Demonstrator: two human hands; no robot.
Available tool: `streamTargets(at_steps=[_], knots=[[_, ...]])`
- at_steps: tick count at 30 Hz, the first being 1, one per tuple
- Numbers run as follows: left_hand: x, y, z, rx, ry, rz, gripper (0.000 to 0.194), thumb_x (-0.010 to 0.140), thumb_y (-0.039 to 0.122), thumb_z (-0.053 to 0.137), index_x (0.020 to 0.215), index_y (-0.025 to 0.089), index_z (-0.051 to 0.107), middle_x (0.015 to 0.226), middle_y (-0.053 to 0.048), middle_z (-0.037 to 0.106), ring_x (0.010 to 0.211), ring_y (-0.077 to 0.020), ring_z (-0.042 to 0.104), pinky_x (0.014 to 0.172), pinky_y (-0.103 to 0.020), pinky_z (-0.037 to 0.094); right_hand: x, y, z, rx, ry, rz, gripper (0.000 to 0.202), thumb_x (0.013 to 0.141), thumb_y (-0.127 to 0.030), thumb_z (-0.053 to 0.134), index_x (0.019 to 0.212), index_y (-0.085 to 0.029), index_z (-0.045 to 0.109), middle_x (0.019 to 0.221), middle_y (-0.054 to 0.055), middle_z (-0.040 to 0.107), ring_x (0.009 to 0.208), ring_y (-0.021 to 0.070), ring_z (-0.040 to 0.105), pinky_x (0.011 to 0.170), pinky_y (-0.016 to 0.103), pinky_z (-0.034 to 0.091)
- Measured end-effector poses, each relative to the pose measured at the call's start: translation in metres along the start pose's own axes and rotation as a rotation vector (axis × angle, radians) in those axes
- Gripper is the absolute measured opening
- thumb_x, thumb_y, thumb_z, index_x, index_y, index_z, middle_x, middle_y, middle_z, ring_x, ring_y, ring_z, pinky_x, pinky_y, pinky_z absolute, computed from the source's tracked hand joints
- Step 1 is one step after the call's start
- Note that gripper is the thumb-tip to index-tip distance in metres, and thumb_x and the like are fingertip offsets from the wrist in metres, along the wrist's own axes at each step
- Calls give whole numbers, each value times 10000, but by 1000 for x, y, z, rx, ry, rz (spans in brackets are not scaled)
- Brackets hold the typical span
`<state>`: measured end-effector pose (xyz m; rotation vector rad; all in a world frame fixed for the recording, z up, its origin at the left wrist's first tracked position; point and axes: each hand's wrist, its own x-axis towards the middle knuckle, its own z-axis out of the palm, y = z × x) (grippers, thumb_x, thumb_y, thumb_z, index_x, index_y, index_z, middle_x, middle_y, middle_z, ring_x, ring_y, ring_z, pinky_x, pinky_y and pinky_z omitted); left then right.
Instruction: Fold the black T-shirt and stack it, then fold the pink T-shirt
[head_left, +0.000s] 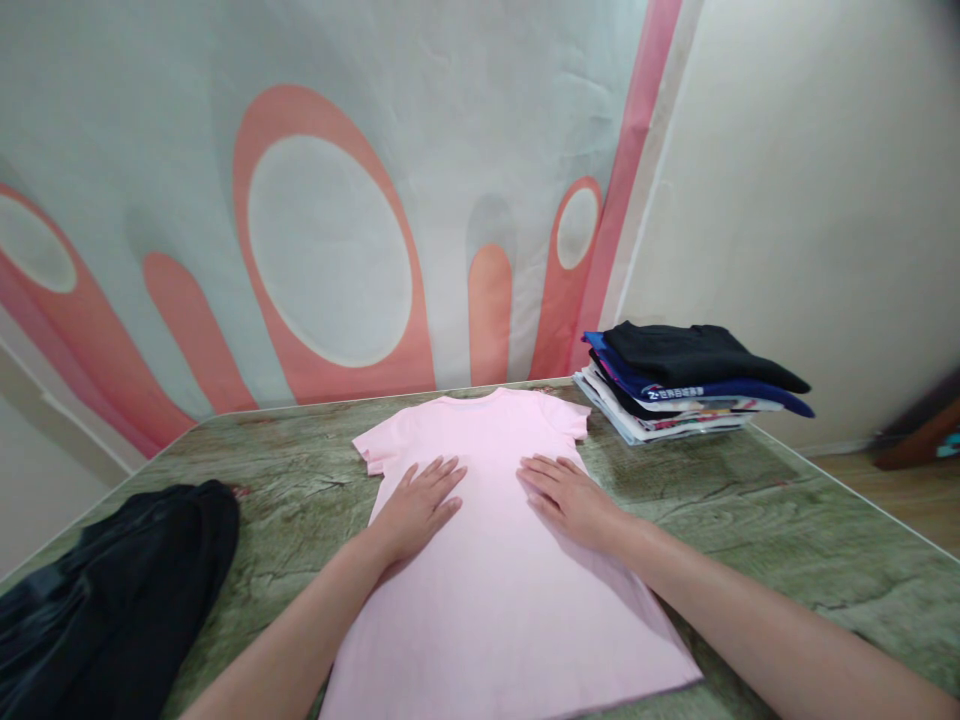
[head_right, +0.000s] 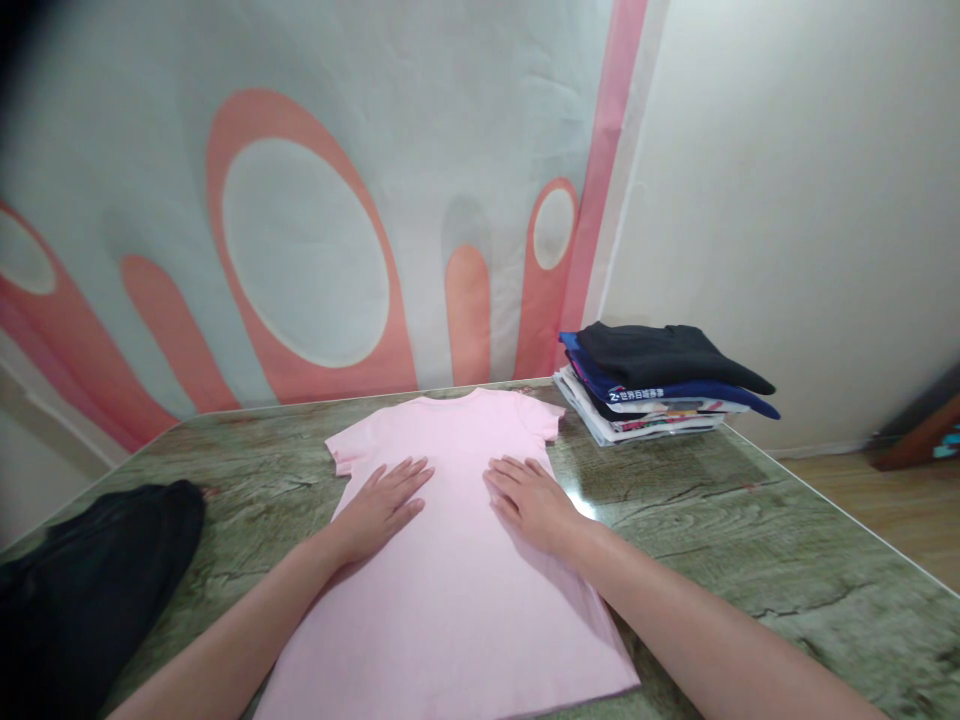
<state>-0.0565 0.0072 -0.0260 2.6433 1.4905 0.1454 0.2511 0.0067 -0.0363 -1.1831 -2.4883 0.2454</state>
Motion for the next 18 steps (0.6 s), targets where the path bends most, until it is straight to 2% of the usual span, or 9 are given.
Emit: streamTargets(at_steps=[8, 15, 18], knots=[[1, -7, 1, 60, 50, -70, 504, 978, 481, 257, 1454, 323, 306, 1540, 3, 250, 1412, -207, 222, 1126, -452, 184, -1, 5, 2, -42, 45, 39, 432, 939, -324, 399, 1363, -273, 460, 1432, 45, 450, 1323, 221, 372, 1083, 457, 271], [2, -10, -1, 130, 169, -88, 461, 967, 409, 335, 1335, 186, 500, 1416, -90, 471, 1309, -220, 410, 1076, -399, 311, 0, 4, 1, -126, 109, 70, 385, 933, -264, 408, 1299, -234, 525, 1371, 60, 513, 1264, 220, 431, 1055, 427, 308], [2, -11, -3, 164, 206, -94, 422, 962, 373, 359, 1279, 168, 547, 1353, -101, 533, 1253, -223, 469, 1052, -390, 349, 0, 3, 0, -155, 138, 80, 362, 931, -253, 422, 1270, -232, 548, 1322, 61, 554, 1221, 217, 465, 1035, 410, 327]])
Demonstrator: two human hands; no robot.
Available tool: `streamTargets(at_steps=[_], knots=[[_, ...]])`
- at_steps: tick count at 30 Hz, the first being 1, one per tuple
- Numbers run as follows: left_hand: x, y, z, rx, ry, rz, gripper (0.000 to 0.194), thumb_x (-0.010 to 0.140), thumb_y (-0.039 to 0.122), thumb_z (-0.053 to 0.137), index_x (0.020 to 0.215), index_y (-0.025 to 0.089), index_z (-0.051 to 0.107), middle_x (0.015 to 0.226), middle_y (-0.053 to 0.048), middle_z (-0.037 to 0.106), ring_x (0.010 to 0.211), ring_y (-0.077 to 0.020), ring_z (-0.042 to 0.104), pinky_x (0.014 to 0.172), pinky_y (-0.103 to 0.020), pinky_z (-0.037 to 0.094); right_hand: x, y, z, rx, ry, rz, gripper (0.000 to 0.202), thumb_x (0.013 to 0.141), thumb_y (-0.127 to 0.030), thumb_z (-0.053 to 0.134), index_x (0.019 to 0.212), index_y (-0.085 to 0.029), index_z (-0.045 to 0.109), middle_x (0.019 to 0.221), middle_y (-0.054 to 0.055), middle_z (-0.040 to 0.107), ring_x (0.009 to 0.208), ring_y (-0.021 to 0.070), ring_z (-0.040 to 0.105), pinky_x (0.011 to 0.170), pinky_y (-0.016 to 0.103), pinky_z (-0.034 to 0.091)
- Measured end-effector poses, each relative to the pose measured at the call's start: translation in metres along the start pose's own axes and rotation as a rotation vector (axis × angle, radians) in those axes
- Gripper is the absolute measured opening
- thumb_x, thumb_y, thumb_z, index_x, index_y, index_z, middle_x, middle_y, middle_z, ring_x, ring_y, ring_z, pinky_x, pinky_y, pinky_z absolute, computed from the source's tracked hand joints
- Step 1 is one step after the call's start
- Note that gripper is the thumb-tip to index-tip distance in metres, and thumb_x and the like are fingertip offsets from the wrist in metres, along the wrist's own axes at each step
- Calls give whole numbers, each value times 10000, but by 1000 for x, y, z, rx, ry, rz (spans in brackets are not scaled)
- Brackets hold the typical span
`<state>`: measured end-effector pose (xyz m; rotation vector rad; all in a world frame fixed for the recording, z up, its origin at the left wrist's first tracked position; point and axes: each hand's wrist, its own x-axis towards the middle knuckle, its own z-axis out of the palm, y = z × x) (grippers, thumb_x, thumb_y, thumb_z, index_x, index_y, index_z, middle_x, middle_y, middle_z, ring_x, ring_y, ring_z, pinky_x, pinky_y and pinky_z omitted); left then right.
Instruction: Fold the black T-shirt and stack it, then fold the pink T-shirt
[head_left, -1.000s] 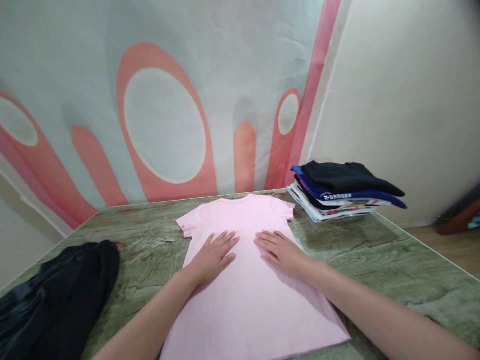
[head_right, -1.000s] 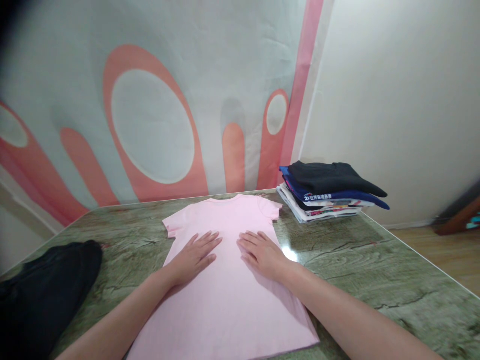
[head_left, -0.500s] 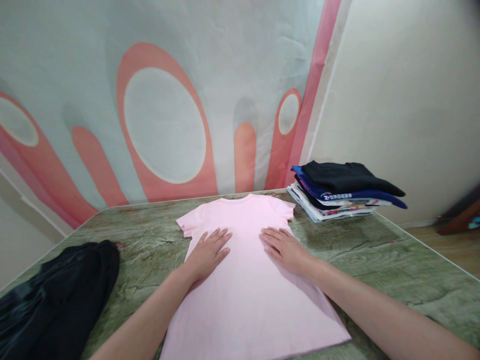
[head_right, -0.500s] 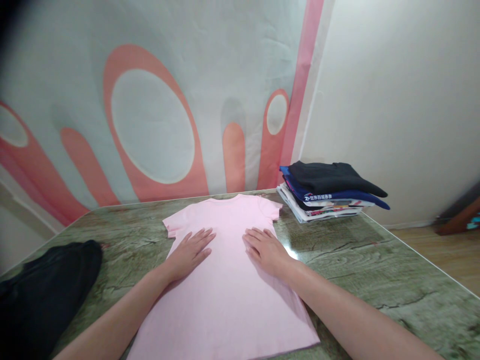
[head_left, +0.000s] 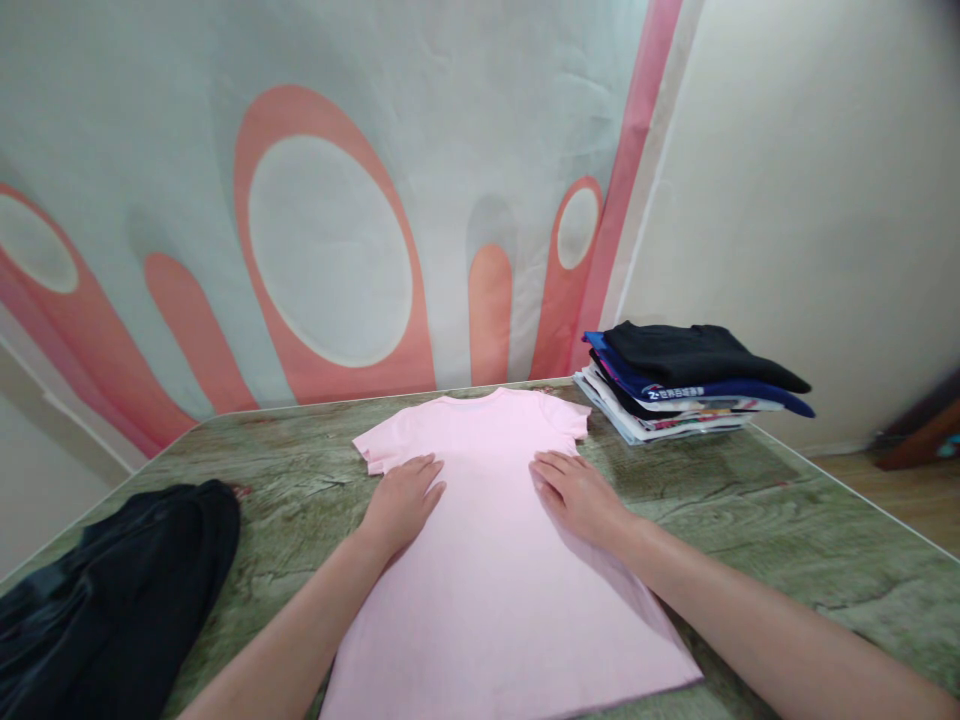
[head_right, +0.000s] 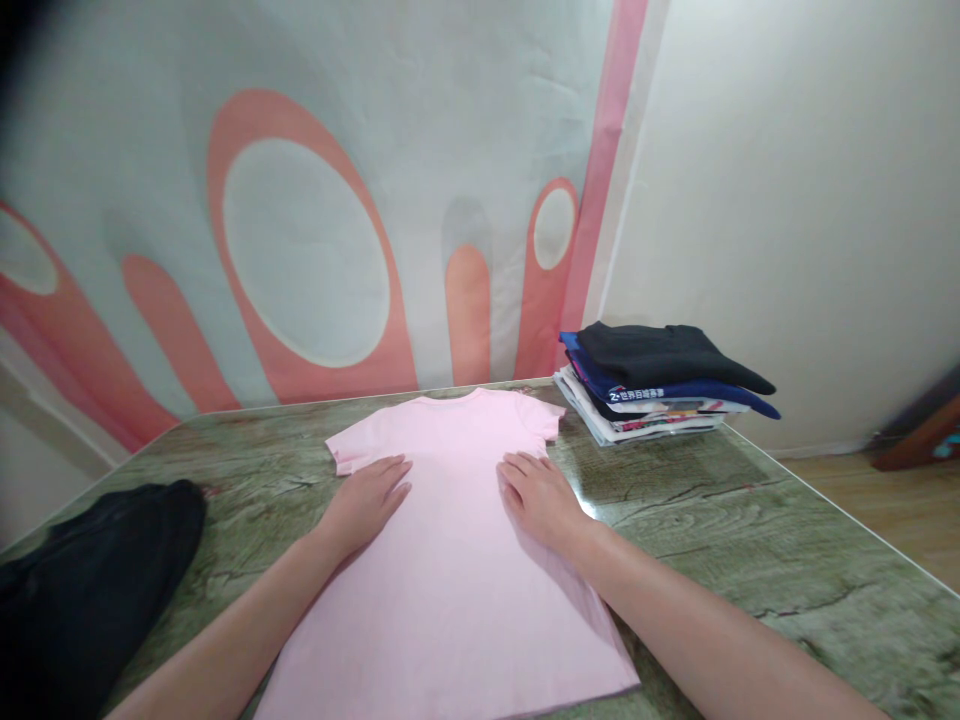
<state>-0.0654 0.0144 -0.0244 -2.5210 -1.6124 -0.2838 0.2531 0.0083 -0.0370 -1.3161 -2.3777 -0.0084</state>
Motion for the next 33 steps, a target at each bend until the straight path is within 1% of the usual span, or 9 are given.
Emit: streamTargets(at_steps=[5, 8, 11, 14, 17, 21, 26, 30, 33], knots=[[-1, 1, -8, 6, 38, -42, 330, 956, 294, 377, 1141, 176, 624, 1189, -99, 636, 1124, -232, 556, 982, -385, 420, 0, 1, -4, -41, 55, 34, 296, 923, -206, 445, 1167, -224, 612, 1205, 65, 618, 1107, 226, 525, 935, 390, 386], [-2, 9, -16, -53, 52, -8, 330, 965, 268, 350, 1121, 188, 631, 1151, -87, 643, 1086, -218, 569, 954, -364, 441, 0, 2, -6, 2, 90, 16, 260, 905, -148, 464, 1069, -218, 653, 1103, 56, 650, 1036, 211, 545, 892, 364, 405], [-3, 20, -18, -131, 52, 112, 363, 969, 318, 368, 1255, 200, 558, 1325, -86, 542, 1245, -215, 459, 1054, -371, 357, 0, -1, -8, 89, 107, -76, 265, 899, -123, 467, 1059, -223, 655, 1100, 46, 644, 1029, 192, 541, 897, 342, 409], [-5, 28, -14, -150, -70, 176, 459, 969, 422, 366, 1397, 263, 414, 1495, -56, 353, 1388, -247, 267, 1117, -459, 243, 1, -5, -7, 139, 107, -142, 281, 898, -130, 474, 1103, -235, 636, 1139, 44, 630, 1056, 192, 532, 894, 346, 413], [-6, 28, -8, -142, -185, 139, 517, 978, 501, 281, 1465, 330, 268, 1549, -13, 233, 1426, -258, 157, 1124, -527, 162, 1, -6, -5, 152, 99, -144, 292, 896, -139, 475, 1124, -245, 624, 1151, 46, 628, 1069, 198, 532, 901, 366, 411], [-5, 22, -5, -147, -229, 97, 526, 976, 540, 215, 1475, 373, 206, 1561, 26, 177, 1436, -235, 116, 1132, -521, 113, 0, -3, -3, 139, 88, -123, 303, 898, -152, 472, 1145, -254, 613, 1173, 52, 621, 1083, 207, 532, 929, 392, 403], [-5, 9, 1, -123, -211, 4, 533, 969, 556, 208, 1473, 381, 208, 1562, 34, 161, 1437, -234, 114, 1127, -524, 120, 0, -3, -1, 124, 72, -129, 319, 900, -153, 467, 1169, -260, 601, 1204, 46, 610, 1117, 201, 525, 942, 386, 411], [-6, 0, 7, -82, -175, -83, 566, 963, 563, 211, 1473, 323, 256, 1561, -4, 173, 1433, -248, 134, 1128, -510, 126, 0, -2, 3, 103, 73, -141, 333, 909, -173, 454, 1198, -258, 596, 1229, 58, 600, 1144, 209, 521, 953, 396, 422], [-7, -1, 10, -67, -156, -119, 589, 959, 568, 209, 1472, 287, 276, 1559, -25, 184, 1429, -258, 149, 1132, -499, 123, 0, 1, 8, 94, 55, -142, 356, 921, -195, 436, 1244, -261, 572, 1271, 62, 578, 1175, 216, 508, 980, 418, 416]])
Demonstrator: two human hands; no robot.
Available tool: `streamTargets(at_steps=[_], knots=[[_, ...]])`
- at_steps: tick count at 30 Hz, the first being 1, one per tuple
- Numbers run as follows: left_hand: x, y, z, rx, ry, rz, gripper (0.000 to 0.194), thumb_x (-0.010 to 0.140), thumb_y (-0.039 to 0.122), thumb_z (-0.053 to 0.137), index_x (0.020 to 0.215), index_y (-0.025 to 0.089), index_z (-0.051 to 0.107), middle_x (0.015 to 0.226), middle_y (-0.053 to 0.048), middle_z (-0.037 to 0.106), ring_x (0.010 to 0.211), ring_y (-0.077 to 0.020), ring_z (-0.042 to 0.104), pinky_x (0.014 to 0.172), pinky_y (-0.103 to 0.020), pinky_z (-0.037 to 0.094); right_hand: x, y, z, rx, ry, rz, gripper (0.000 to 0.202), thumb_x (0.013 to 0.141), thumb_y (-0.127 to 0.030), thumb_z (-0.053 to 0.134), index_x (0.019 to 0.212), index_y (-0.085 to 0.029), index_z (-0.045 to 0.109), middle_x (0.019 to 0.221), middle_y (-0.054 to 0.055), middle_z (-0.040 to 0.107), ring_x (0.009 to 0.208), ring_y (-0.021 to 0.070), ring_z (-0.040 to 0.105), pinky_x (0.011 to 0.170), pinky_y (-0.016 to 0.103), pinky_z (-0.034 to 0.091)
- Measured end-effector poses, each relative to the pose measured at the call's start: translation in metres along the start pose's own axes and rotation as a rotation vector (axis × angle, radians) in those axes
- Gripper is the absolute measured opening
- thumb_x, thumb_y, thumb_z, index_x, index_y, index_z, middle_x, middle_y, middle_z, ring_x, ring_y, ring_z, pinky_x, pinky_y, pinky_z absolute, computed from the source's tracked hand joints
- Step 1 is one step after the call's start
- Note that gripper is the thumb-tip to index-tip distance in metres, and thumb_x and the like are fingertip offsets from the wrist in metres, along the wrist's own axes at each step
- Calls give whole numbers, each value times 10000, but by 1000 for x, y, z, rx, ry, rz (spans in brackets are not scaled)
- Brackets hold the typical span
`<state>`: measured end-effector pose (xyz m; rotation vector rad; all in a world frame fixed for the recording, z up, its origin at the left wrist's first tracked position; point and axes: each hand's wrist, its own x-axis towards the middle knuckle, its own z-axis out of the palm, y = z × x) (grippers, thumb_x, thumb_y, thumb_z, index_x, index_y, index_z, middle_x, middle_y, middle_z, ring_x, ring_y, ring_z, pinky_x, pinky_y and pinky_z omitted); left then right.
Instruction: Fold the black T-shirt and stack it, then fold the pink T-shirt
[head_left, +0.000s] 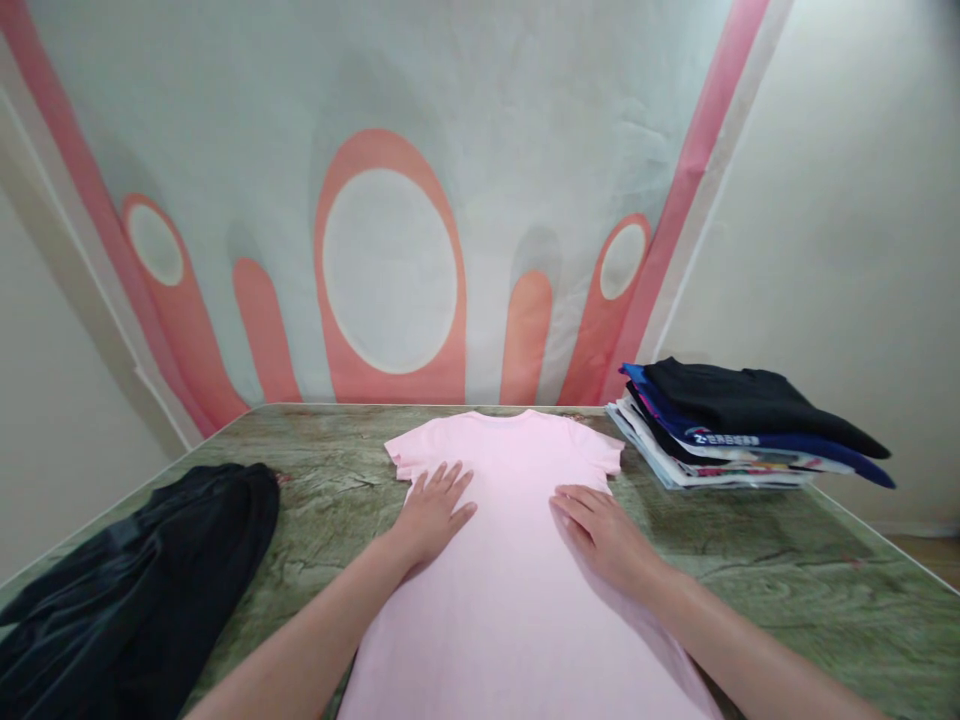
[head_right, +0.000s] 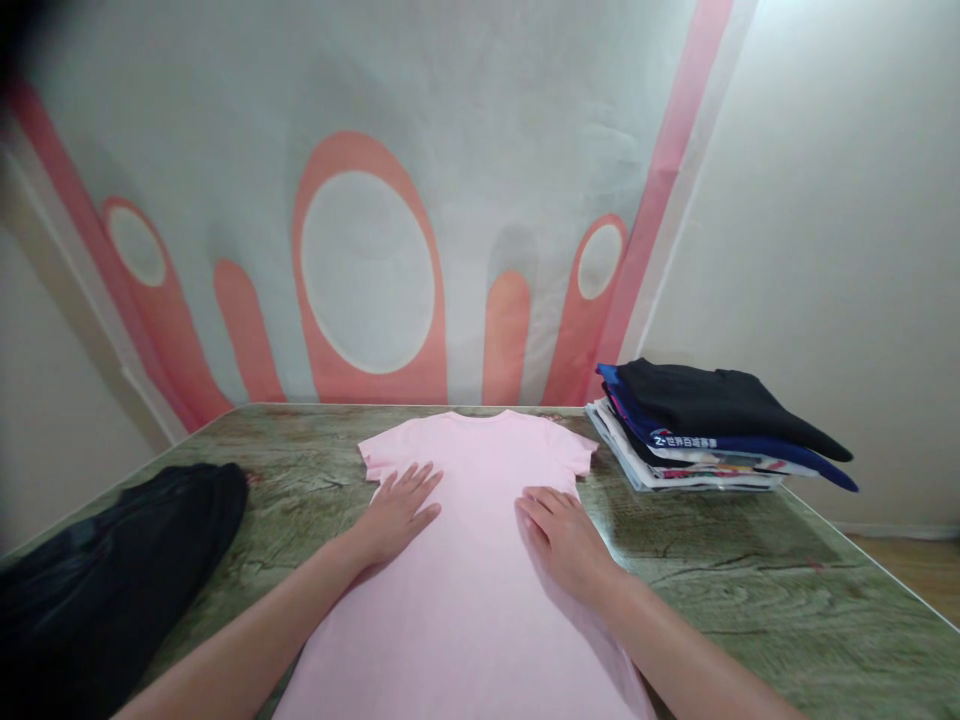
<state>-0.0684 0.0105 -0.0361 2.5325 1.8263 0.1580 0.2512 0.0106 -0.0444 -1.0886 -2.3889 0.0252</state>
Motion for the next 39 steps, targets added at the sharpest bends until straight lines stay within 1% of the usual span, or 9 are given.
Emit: streamTargets(at_steps=[4, 8, 13, 17, 20, 27, 34, 39], knots=[[-1, 1, 1, 2, 7, -10, 578, 959, 561, 221, 1473, 301, 270, 1560, -24, 183, 1430, -262, 140, 1131, -501, 125, -1, 3, 4, -1, -33, -3, 371, 943, -247, 415, 1291, -260, 542, 1319, 63, 551, 1221, 223, 478, 1022, 439, 397], [-1, 1, 2, -4, 12, -11, 577, 961, 560, 209, 1473, 302, 269, 1561, -24, 180, 1431, -260, 138, 1134, -492, 122, -1, 2, 3, 10, -42, -13, 374, 949, -274, 408, 1298, -250, 540, 1333, 72, 543, 1226, 230, 481, 1024, 447, 406], [-2, 1, 2, -23, 16, -5, 576, 960, 560, 220, 1471, 301, 276, 1561, -31, 181, 1430, -269, 139, 1130, -511, 121, -1, 2, 3, 17, -33, -23, 379, 946, -266, 409, 1303, -248, 535, 1334, 77, 544, 1226, 237, 484, 1017, 463, 415], [-3, 1, 1, -29, 19, -4, 573, 962, 556, 214, 1473, 302, 269, 1561, -30, 181, 1430, -268, 139, 1129, -511, 121, 0, 1, 3, 25, -9, -29, 375, 944, -258, 412, 1296, -252, 543, 1323, 78, 553, 1215, 238, 495, 1013, 466, 420], [-4, 2, 0, -21, 20, -4, 575, 962, 555, 213, 1475, 299, 262, 1561, -27, 182, 1429, -269, 142, 1130, -505, 126, 0, 0, 3, 22, -17, -27, 376, 947, -255, 408, 1299, -249, 539, 1328, 77, 547, 1219, 235, 489, 1016, 463, 416], [-4, 3, -2, -12, 6, -8, 576, 962, 558, 211, 1468, 292, 284, 1558, -33, 195, 1426, -272, 154, 1128, -504, 131, -1, 2, 3, 24, -28, -23, 373, 951, -248, 399, 1298, -241, 536, 1331, 81, 542, 1230, 236, 474, 1018, 466, 408], [-3, 4, -6, -4, -6, -10, 578, 964, 550, 215, 1472, 282, 277, 1558, -39, 189, 1427, -276, 147, 1125, -517, 134, 0, 1, 2, 37, 7, -39, 372, 940, -246, 417, 1288, -251, 549, 1313, 84, 559, 1210, 242, 497, 999, 467, 424], [-3, 7, -6, -10, -19, -26, 575, 963, 543, 230, 1471, 279, 285, 1556, -39, 190, 1427, -281, 148, 1125, -521, 130, 1, 3, 2, 43, 2, -42, 380, 939, -236, 416, 1297, -252, 542, 1312, 79, 561, 1206, 235, 502, 997, 460, 429]])
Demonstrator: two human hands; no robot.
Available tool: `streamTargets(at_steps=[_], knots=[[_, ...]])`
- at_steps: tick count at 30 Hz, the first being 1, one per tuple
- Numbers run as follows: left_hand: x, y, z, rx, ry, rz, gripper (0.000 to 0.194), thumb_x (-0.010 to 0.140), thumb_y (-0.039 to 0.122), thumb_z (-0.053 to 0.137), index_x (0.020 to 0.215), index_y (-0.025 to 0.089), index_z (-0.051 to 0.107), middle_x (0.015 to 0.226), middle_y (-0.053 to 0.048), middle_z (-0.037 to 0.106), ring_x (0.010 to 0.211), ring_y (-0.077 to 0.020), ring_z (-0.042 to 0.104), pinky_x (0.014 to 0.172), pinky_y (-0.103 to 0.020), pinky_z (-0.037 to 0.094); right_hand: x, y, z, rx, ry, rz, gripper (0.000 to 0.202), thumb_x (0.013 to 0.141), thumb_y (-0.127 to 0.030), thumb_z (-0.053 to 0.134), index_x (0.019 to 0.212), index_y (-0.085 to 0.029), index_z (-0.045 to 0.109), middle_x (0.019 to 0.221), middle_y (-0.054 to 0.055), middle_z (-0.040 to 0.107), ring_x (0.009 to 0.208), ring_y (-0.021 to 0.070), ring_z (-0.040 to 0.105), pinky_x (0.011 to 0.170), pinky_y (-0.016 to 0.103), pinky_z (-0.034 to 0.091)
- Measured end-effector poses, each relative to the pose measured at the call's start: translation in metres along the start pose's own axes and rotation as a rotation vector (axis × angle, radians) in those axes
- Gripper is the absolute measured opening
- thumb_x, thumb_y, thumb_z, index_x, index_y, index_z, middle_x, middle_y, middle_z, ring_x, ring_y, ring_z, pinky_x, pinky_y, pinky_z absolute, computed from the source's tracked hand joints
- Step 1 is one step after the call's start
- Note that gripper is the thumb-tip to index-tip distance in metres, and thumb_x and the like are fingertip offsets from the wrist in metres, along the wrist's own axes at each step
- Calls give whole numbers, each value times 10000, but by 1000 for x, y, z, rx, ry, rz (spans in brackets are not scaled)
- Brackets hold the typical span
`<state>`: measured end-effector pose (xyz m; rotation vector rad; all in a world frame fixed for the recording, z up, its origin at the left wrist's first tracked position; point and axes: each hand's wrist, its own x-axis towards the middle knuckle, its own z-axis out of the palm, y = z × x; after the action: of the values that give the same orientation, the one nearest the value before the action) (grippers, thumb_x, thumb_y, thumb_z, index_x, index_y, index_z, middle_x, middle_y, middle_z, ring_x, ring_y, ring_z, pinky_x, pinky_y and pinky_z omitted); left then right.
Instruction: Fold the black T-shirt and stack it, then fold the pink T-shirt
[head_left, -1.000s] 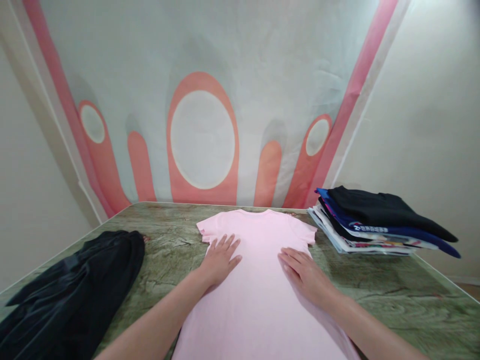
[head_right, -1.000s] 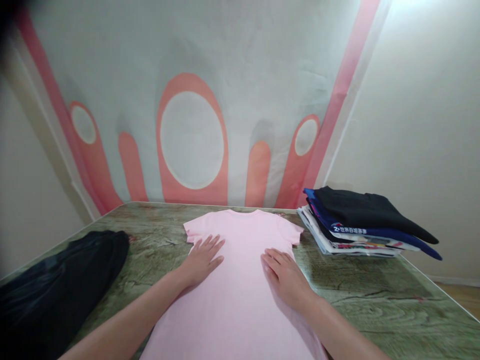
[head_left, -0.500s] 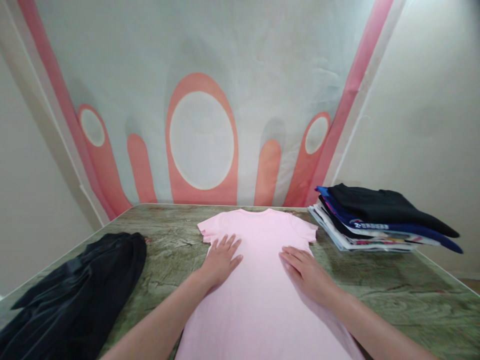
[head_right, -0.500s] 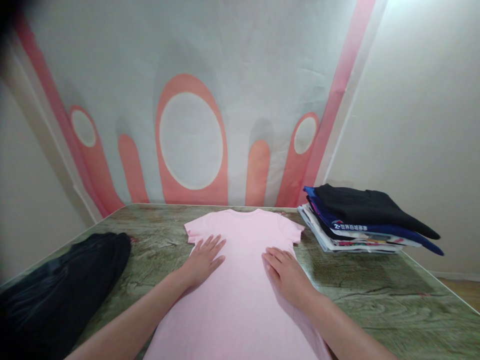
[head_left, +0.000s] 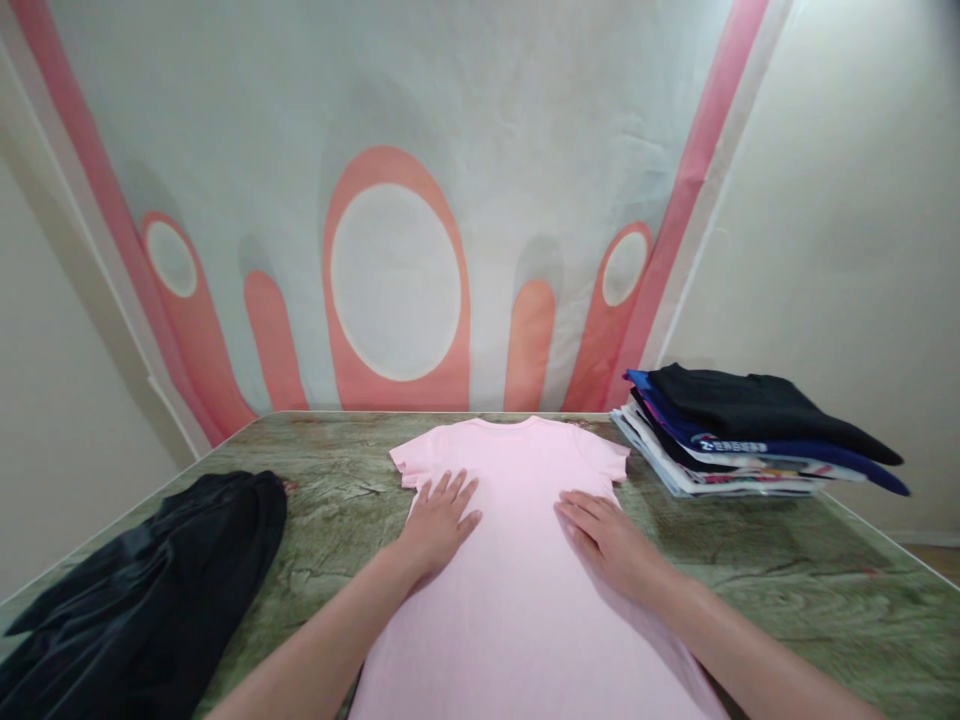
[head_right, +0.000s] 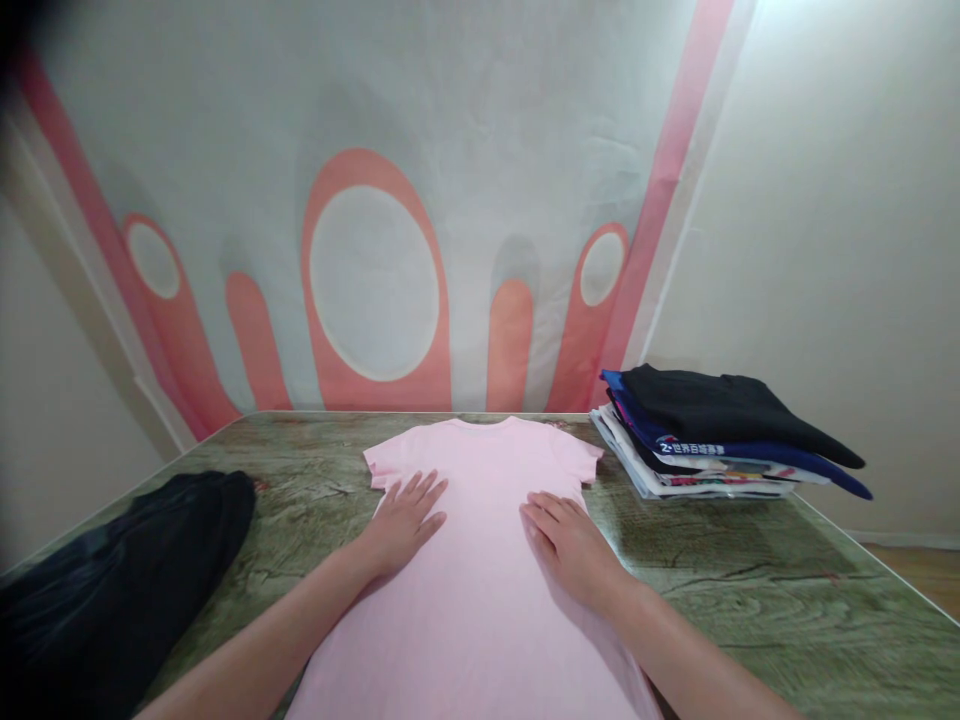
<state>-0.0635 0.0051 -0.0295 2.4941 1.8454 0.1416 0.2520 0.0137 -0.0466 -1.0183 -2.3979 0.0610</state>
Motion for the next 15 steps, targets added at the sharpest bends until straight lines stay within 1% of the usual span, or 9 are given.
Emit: streamTargets(at_steps=[7, 15], knots=[[0, -3, 3, -5, 15, 8, 567, 964, 544, 225, 1466, 289, 295, 1555, -42, 190, 1428, -273, 149, 1124, -525, 128, 1, 13, 0, 52, 13, 27, 377, 936, -226, 408, 1283, -242, 557, 1305, 78, 565, 1194, 217, 516, 1014, 438, 428], [1, -3, 4, 4, 19, 6, 573, 960, 551, 222, 1469, 295, 284, 1556, -37, 189, 1429, -270, 145, 1125, -519, 132, 1, 12, 0, 67, 22, 48, 386, 927, -223, 421, 1287, -252, 558, 1307, 81, 567, 1208, 218, 512, 1023, 450, 419]])
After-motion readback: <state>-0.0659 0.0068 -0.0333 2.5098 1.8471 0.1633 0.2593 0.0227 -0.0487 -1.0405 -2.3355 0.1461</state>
